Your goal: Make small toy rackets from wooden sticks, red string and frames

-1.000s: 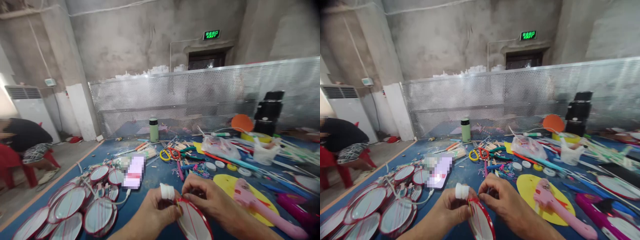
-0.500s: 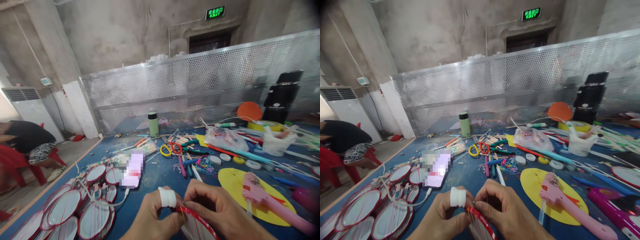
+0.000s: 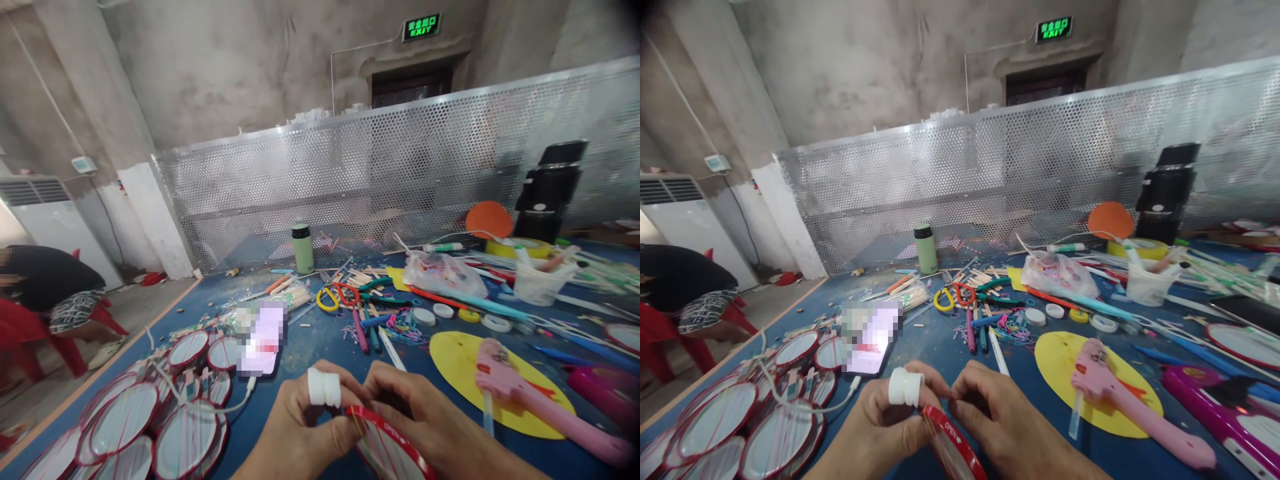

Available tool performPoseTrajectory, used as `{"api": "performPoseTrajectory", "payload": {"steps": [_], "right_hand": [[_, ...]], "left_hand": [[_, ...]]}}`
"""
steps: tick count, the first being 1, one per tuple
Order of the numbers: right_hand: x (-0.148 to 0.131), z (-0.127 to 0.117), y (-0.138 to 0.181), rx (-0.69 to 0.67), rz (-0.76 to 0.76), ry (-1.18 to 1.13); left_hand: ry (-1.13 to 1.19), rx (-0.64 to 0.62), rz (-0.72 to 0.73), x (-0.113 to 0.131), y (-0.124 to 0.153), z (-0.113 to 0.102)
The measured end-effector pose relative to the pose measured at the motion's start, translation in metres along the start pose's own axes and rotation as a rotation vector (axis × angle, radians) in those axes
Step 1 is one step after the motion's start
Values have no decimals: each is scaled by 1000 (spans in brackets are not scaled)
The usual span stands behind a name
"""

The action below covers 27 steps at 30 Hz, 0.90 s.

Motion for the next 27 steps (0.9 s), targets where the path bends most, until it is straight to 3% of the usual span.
{"api": "performPoseTrajectory", "payload": {"steps": [9,14,22,27], "right_hand": [[6,-3,-2,3,19,-127],[11,-1,0,-3,64,-125],[-12,4,10,-37,-79,145],[-4,10,10,10,-136,304]], "left_hand": [[-199,2,-14,2,-2,-2],[-199,53,-51,-3,-2,-4],[183,-26,-205,-24,2,2],[420,-62,-216,-19,2,11]]}}
Point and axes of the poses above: each hand's wrist, its own y-axis away from the middle knuckle, its own z-axis out of the palm, x = y × z, the point moved 7 cm from there along -y, towards the middle knuckle, and after that the axes turned 7 degrees about -y, right-handed, at the moved point
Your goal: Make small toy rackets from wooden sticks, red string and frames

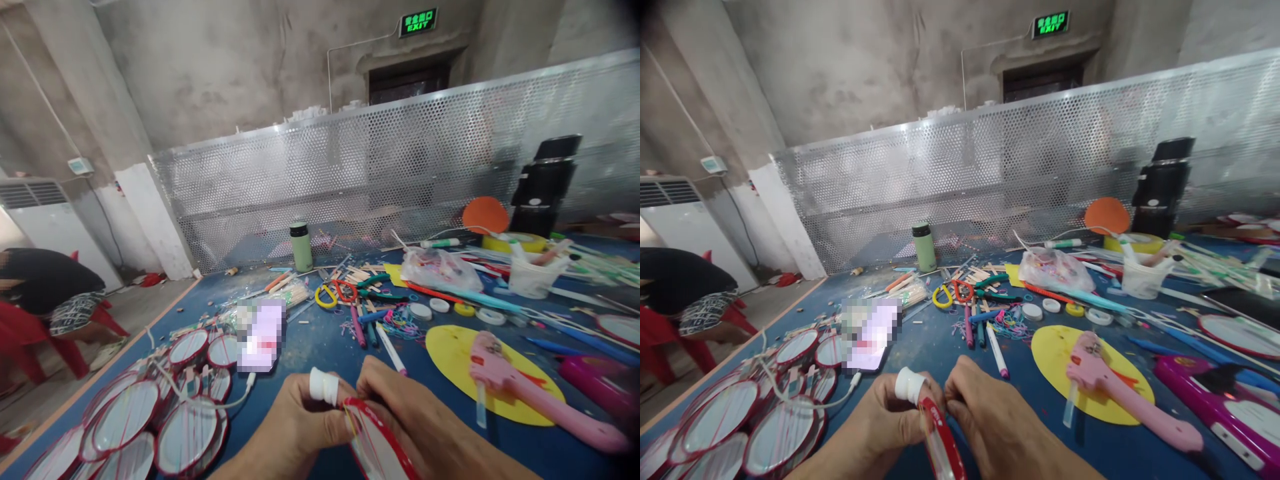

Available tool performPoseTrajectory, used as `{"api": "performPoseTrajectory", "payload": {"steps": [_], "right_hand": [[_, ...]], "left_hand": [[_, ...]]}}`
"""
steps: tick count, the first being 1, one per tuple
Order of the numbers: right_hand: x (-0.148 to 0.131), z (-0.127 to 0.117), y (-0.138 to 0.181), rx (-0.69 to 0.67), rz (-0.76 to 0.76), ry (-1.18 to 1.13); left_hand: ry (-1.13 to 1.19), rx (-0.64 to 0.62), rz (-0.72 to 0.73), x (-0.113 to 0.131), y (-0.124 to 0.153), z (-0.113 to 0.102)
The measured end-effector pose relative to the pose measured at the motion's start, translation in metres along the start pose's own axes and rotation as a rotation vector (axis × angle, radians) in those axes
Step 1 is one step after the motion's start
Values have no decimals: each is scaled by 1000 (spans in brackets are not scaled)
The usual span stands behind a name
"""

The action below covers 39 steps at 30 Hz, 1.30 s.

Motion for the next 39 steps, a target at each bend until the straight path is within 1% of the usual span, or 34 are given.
{"api": "performPoseTrajectory", "payload": {"steps": [3,4,6,7,8,9,10,12,13,15,18,19,20,21,23,24,25,26,28,31,33,34,37,39], "right_hand": [[7,-2,-2,58,28,104],[8,-8,-3,112,35,130],[4,-28,-2,301,45,134],[2,-38,0,390,58,86],[1,-43,1,421,80,-17],[1,-42,0,374,112,-173],[0,-37,-2,279,148,-354],[-6,-22,-4,89,209,-669],[-9,-18,-3,37,232,-767],[-14,-14,-1,-34,257,-812],[-21,-8,4,-253,223,-663],[-23,-10,5,-292,194,-619],[-24,-14,5,-274,164,-624],[-25,-22,4,-202,121,-688],[-28,-40,2,10,12,-944],[-29,-45,1,85,-40,-1099],[-30,-46,1,115,-78,-1240],[-32,-44,0,105,-91,-1348],[-31,-31,-2,37,-44,-1459],[-24,-13,-4,-33,49,-1423],[-17,-11,-4,-26,87,-1359],[-12,-14,-4,8,100,-1322],[-1,-33,-2,183,112,-1180],[1,-44,0,245,107,-1054]], "left_hand": [[4,-56,25,7,2,9],[-16,-76,26,8,3,11],[-79,-127,17,9,5,15],[-113,-155,13,8,6,16],[-145,-185,8,7,6,18],[-168,-206,5,6,7,19],[-180,-215,3,6,7,19],[-173,-189,-3,5,8,18],[-156,-157,-14,5,8,16],[-106,-101,-55,7,10,12],[-39,-101,-118,11,14,12],[-22,-108,-122,13,15,12],[-9,-108,-116,16,15,12],[5,-102,-106,18,16,11],[23,-82,-81,22,15,9],[23,-74,-71,23,15,8],[15,-66,-66,23,15,8],[4,-59,-63,23,15,9],[-15,-50,-66,21,15,10],[-4,-82,-76,19,16,18],[-5,-56,-61,19,16,18],[-18,-11,-46,20,15,15],[-102,201,-13,20,12,-5],[-187,307,-11,19,10,-18]]}}
Point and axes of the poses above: each hand's wrist, its own y-axis away from the middle knuckle, its own z-axis out of the palm, x = y × z, the point moved 7 cm from there along -y, towards the middle knuckle, and after that the axes turned 7 degrees about -y, right-handed, at the moved point
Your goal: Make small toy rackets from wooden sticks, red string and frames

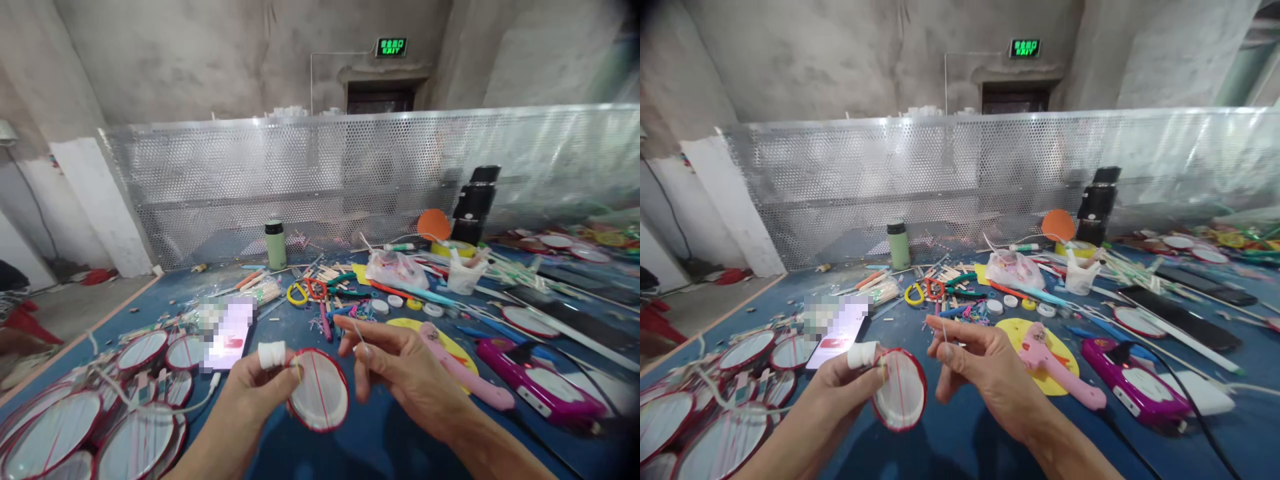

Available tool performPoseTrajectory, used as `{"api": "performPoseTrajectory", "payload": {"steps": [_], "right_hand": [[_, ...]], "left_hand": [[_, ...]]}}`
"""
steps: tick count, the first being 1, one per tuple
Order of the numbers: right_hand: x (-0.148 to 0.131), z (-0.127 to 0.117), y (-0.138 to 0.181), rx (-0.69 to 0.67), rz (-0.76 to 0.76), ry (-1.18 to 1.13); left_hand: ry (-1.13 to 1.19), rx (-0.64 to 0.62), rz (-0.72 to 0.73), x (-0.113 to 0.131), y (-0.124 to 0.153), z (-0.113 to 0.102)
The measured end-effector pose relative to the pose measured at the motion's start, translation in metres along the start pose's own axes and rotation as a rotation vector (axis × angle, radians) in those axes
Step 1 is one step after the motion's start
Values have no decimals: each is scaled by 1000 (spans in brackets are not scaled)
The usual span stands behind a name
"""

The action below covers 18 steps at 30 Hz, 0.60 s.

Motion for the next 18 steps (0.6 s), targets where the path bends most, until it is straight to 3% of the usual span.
{"api": "performPoseTrajectory", "payload": {"steps": [3,8,18], "right_hand": [[-1,-1,-1,-6,-3,204],[6,10,-1,-58,-26,533],[11,21,1,-117,-37,606]], "left_hand": [[-138,49,38,-1,-8,-8],[-297,-14,64,2,-8,-3],[-360,-53,82,-1,-6,3]]}}
Point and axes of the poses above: each hand's wrist, its own y-axis away from the middle knuckle, its own z-axis out of the palm, x = y × z, the point moved 7 cm from there along -y, towards the middle knuckle, and after that the axes turned 7 degrees about -y, right-handed, at the moved point
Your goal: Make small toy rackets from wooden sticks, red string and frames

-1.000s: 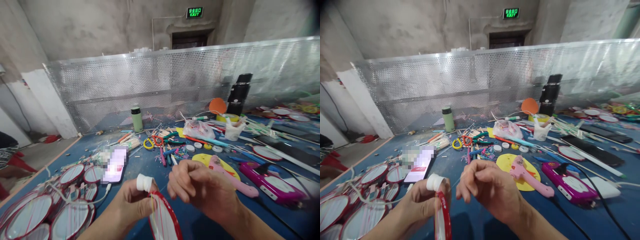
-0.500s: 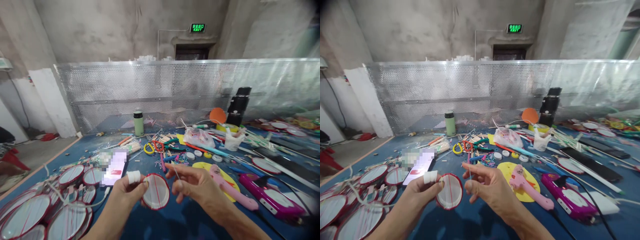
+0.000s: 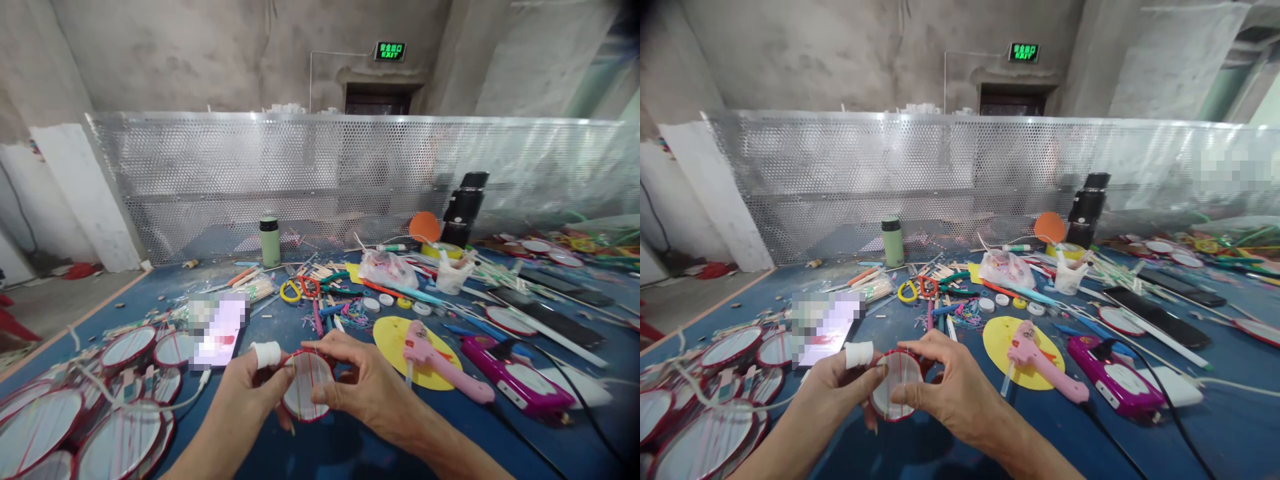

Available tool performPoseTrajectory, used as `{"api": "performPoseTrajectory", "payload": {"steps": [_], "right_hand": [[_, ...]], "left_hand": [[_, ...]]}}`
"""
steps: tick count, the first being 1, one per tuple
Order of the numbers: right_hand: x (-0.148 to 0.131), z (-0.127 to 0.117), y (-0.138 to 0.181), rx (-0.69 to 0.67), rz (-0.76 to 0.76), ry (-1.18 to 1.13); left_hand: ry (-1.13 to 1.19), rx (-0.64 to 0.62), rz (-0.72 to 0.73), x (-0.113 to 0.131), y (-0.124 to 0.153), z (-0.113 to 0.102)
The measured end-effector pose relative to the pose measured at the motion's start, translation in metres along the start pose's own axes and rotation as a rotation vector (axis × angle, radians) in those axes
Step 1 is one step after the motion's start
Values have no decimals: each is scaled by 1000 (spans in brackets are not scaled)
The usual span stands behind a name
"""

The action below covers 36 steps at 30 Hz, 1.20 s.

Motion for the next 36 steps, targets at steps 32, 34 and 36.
{"api": "performPoseTrajectory", "payload": {"steps": [32,34,36], "right_hand": [[9,27,-1,-6,189,-431],[11,27,-1,7,197,-435],[12,27,0,5,203,-453]], "left_hand": [[-12,128,33,7,2,-14],[7,132,24,7,2,-14],[20,142,13,6,2,-16]]}}
Point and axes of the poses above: each hand's wrist, its own y-axis away from the middle knuckle, its own z-axis out of the palm, x = y × z, the point moved 7 cm from there along -y, towards the middle knuckle, and after that the axes turned 7 degrees about -y, right-handed, at the moved point
